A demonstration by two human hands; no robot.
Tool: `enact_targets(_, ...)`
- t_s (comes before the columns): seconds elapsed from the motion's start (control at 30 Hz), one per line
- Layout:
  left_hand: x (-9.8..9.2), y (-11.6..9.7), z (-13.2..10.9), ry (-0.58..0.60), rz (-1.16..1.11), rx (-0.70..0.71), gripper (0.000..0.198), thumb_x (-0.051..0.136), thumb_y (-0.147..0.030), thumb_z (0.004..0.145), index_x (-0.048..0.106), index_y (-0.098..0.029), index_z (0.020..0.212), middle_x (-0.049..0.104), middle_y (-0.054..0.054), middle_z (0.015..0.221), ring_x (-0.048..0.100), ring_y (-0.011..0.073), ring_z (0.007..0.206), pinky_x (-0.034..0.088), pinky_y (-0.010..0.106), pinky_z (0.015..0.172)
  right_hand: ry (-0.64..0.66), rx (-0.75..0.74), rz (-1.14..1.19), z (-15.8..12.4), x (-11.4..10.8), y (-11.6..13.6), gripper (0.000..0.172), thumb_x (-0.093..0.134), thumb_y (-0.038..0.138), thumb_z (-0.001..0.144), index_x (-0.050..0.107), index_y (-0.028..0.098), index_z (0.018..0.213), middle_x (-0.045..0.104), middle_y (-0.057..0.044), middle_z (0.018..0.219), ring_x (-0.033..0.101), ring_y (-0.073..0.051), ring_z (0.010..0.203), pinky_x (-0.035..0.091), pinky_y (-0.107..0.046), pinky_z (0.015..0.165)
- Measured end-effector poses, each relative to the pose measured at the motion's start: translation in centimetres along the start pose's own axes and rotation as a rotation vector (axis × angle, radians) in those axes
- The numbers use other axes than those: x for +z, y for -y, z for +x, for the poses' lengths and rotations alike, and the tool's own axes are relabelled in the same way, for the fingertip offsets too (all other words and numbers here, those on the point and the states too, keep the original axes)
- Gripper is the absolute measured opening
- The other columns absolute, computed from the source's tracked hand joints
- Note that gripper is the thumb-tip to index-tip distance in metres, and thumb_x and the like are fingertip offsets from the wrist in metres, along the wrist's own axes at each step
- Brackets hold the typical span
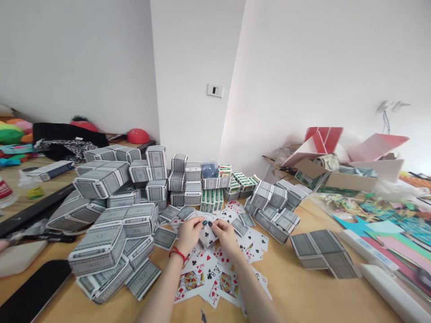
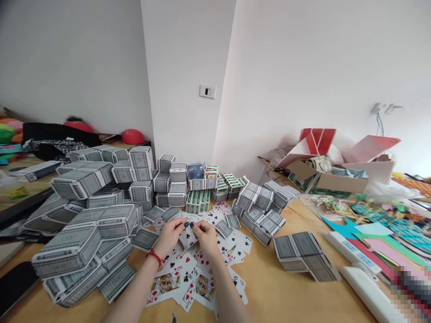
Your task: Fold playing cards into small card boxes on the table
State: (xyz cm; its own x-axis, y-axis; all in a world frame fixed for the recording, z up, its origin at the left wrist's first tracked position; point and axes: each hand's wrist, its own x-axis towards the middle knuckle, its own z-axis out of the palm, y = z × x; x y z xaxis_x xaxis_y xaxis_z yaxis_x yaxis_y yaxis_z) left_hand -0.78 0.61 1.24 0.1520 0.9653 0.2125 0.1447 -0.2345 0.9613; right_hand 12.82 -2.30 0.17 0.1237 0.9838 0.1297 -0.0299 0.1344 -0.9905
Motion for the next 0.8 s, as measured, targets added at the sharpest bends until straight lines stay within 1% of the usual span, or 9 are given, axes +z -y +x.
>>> enact_targets(0.1,0.1,0.0,-0.1,0.009,0.055,0.023,0.02,0.05,-0.023,0.068,0.069,-0.018,0.072,0.07,0.006,0.079,0.061,0.022,0.079,0.045,0.035,0.076,0.066,-0.03,-0.069,-0.1,-0.1,0.1,0.029,0.06,0.045,0.069,0.052,0.018,0.061,0.04,0.005,0.051,0.033,-0.009,0.047,0.026,-0.021,0.044)
enact_targets(0.2,0.2,-0.1,-0.3,-0.001,0.078,0.025,0.019,0.05,-0.021,0.068,0.068,-0.019,0.072,0.07,0.007,0.08,0.061,0.0218,0.078,0.045,0.035,0.074,0.151,-0.012,-0.076,-0.1,-0.1,0.0,0.029,0.055,0.046,0.073,0.05,0.019,0.067,0.038,0.006,0.052,0.03,-0.008,0.045,0.023,-0.021,0.042)
enact_targets(0.33,0.4,-0.3,-0.5,-0.052,0.033,0.015,0.016,0.052,-0.023,0.068,0.067,-0.019,0.072,0.068,0.006,0.077,0.06,0.021,0.076,0.044,0.032,0.072,0.179,0.001,-0.057,-0.2,0.0,0.0,0.027,0.056,0.044,0.073,0.048,0.019,0.066,0.036,0.007,0.05,0.028,-0.008,0.044,0.022,-0.021,0.042)
enact_targets(0.4,0.5,-0.4,-0.4,-0.116,-0.032,-0.022,0.017,0.055,-0.029,0.068,0.067,-0.018,0.075,0.068,0.005,0.075,0.06,0.0206,0.074,0.044,0.03,0.069,0.155,-0.01,-0.032,-0.2,0.2,0.0,0.027,0.057,0.043,0.072,0.048,0.019,0.065,0.035,0.007,0.05,0.028,-0.008,0.044,0.022,-0.021,0.042)
enact_targets(0.47,0.4,-0.5,-0.3,-0.144,-0.184,-0.111,0.029,0.055,-0.04,0.07,0.067,-0.016,0.081,0.067,0.006,0.074,0.059,0.0199,0.07,0.044,0.029,0.064,0.089,-0.021,0.019,-0.2,0.4,-0.2,0.026,0.057,0.043,0.072,0.049,0.019,0.065,0.036,0.007,0.05,0.029,-0.008,0.045,0.023,-0.021,0.043)
enact_targets(0.57,0.1,-0.5,-0.2,-0.087,-0.535,-0.288,0.047,0.045,-0.053,0.074,0.066,-0.013,0.086,0.066,0.008,0.073,0.06,0.0178,0.064,0.045,0.027,0.057,-0.075,-0.03,0.13,0.1,0.4,-0.6,0.026,0.058,0.042,0.072,0.05,0.019,0.065,0.04,0.006,0.053,0.033,-0.009,0.047,0.026,-0.021,0.046)
enact_targets(0.67,0.1,-0.6,-0.3,0.006,-0.68,-0.356,0.037,0.058,-0.045,0.069,0.066,-0.012,0.083,0.067,0.009,0.075,0.061,0.0171,0.066,0.047,0.027,0.057,-0.189,-0.036,0.202,0.5,0.2,-1.1,0.026,0.059,0.043,0.07,0.051,0.019,0.066,0.042,0.005,0.055,0.035,-0.01,0.05,0.03,-0.022,0.049)
enact_targets(0.73,0.2,-0.8,-0.3,0.08,-0.655,-0.341,0.029,0.066,-0.036,0.064,0.066,-0.013,0.083,0.067,0.008,0.078,0.062,0.0184,0.071,0.048,0.027,0.06,-0.205,-0.041,0.208,0.6,0.1,-1.2,0.026,0.059,0.044,0.07,0.052,0.019,0.066,0.043,0.004,0.055,0.036,-0.01,0.05,0.031,-0.022,0.049)
enact_targets(0.8,0.2,-0.8,-0.4,0.135,-0.616,-0.334,0.028,0.067,-0.033,0.062,0.067,-0.014,0.083,0.068,0.008,0.08,0.062,0.0197,0.074,0.049,0.028,0.061,-0.196,-0.048,0.198,0.6,0.0,-1.2,0.026,0.059,0.044,0.07,0.052,0.019,0.069,0.044,0.004,0.056,0.036,-0.01,0.05,0.031,-0.022,0.049)
